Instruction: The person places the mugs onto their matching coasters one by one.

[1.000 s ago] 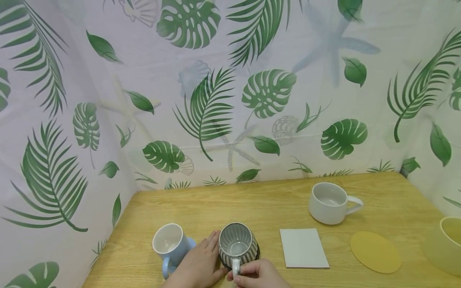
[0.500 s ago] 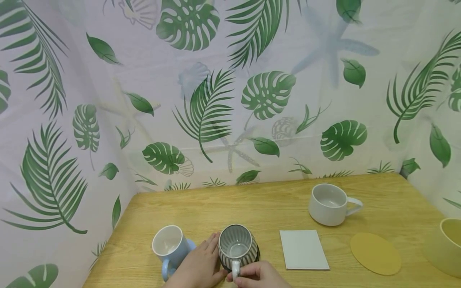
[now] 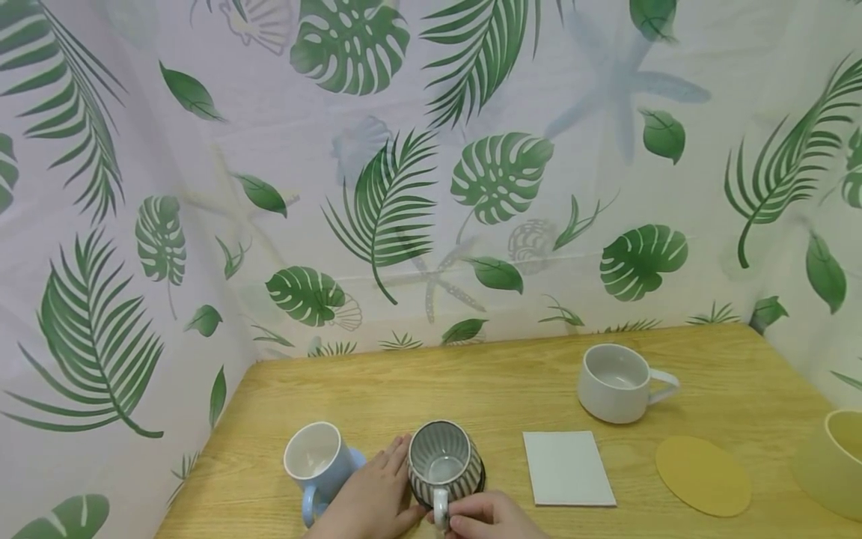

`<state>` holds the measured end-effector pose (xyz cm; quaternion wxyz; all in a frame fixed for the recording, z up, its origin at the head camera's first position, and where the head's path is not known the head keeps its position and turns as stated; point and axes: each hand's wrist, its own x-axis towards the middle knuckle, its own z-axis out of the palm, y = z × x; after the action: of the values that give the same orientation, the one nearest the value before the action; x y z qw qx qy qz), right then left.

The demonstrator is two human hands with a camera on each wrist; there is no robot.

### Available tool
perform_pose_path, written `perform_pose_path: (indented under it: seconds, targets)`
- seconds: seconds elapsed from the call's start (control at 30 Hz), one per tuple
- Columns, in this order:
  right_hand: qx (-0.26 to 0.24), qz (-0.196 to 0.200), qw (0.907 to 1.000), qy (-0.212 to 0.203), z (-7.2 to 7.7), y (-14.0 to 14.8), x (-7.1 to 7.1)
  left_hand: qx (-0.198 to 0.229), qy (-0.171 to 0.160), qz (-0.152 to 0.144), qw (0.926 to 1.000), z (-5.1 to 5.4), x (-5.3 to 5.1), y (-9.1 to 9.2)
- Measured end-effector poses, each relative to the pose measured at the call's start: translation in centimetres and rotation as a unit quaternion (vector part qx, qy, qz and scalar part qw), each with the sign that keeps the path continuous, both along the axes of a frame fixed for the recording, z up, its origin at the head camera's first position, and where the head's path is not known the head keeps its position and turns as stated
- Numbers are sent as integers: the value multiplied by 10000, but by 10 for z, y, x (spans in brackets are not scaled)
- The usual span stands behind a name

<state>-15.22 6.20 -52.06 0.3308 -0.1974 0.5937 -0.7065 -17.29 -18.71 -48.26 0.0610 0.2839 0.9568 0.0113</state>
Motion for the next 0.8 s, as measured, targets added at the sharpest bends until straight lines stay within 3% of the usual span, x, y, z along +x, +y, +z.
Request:
perform_pose_path:
  seconds: [0.13, 0.43, 0.57, 0.8]
  targets:
    - [204, -47, 9996, -193, -5, 6, -1, -53, -43, -32, 10000, 1, 2, 0]
    - [541, -268, 9982, 13, 25, 13, 9, -113, 10, 92, 9999, 3, 6, 1]
    - [293, -144, 9994, 62, 28, 19, 6, -140, 322, -62, 9994, 4, 6, 0]
    - [-110, -121, 9971, 740, 33, 29, 1, -387, 531, -147, 9977, 9, 5, 0]
